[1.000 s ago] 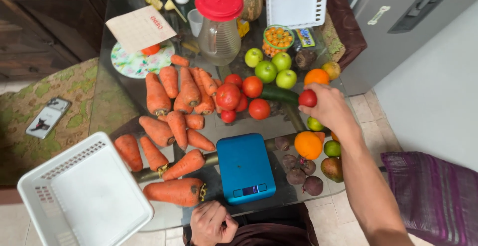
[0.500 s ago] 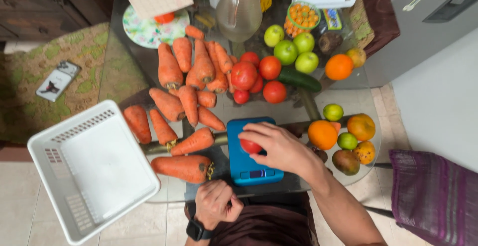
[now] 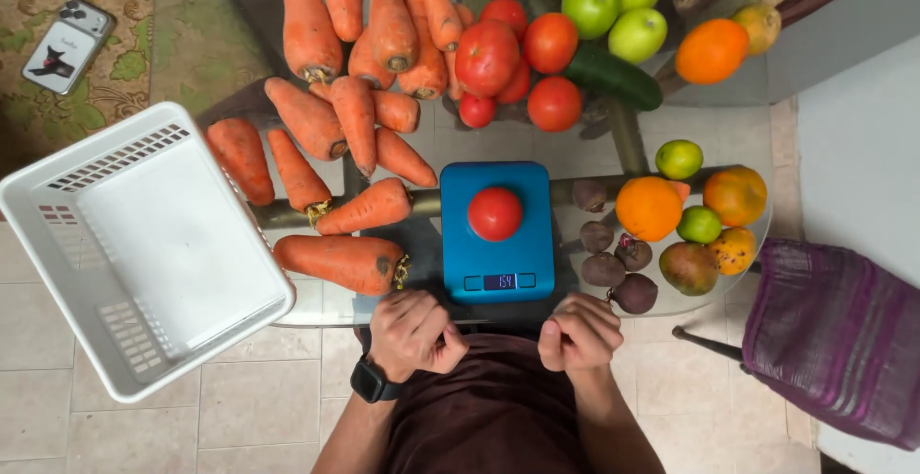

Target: The person places tomatoes one at a time on a blue digital kitchen scale to weigh them, then arranges the tomatoes and a cucumber in a white plastic basket and carries the basket to the refrigerator, placing it inside.

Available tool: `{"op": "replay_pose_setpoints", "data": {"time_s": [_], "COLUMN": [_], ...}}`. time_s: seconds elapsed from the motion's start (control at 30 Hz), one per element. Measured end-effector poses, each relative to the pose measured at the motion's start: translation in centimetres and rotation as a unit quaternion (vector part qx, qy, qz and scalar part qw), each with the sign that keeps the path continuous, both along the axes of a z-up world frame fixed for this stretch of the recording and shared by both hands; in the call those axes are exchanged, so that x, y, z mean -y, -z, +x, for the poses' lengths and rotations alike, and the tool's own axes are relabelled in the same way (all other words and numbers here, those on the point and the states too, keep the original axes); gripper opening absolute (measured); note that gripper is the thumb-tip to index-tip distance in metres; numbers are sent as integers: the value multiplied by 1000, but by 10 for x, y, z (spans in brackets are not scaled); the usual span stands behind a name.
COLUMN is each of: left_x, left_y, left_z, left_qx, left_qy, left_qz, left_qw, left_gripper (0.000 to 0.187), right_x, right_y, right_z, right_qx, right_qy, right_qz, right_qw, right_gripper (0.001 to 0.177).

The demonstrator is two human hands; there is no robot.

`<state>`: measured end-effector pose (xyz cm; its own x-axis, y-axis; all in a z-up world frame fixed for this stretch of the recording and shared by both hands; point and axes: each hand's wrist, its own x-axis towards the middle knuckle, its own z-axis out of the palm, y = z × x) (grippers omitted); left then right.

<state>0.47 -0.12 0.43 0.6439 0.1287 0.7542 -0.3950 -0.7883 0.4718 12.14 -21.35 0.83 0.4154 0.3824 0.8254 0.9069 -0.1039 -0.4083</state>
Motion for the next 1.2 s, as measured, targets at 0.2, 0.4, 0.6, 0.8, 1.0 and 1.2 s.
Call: {"op": "replay_pose_setpoints", "data": {"time_s": [0.2, 0.4, 0.6, 0.8, 1.0, 1.2], "left_x": [-3, -2, 0, 0, 0, 1], "left_y": [15, 13, 2, 3, 2, 2], "left_z": [4, 4, 0, -1, 1, 0], "left_qx": [40, 42, -6, -11, -6, -6], "left_qy": [13, 2, -1, 0, -5, -5], "left_qz": [-3, -14, 2, 3, 6, 7], "left_qw": [999, 999, 1000, 1000, 1000, 1000], "left_gripper": [31, 32, 27, 28, 25, 24], "right_x": [14, 15, 3, 4, 6, 6], "right_y": [26, 31, 4, 7, 9, 9], "right_z": [10, 11, 0, 1, 1, 1], "right_qx": [-7, -6, -33, -29, -31, -30], "right_qy": [-54, -60, -9, -2, -3, 0], "right_qz": [53, 57, 8, 9, 4, -2], "right_qw": [997, 997, 999, 1000, 1000, 1000], "right_gripper": [46, 43, 47, 46, 46, 46]}}
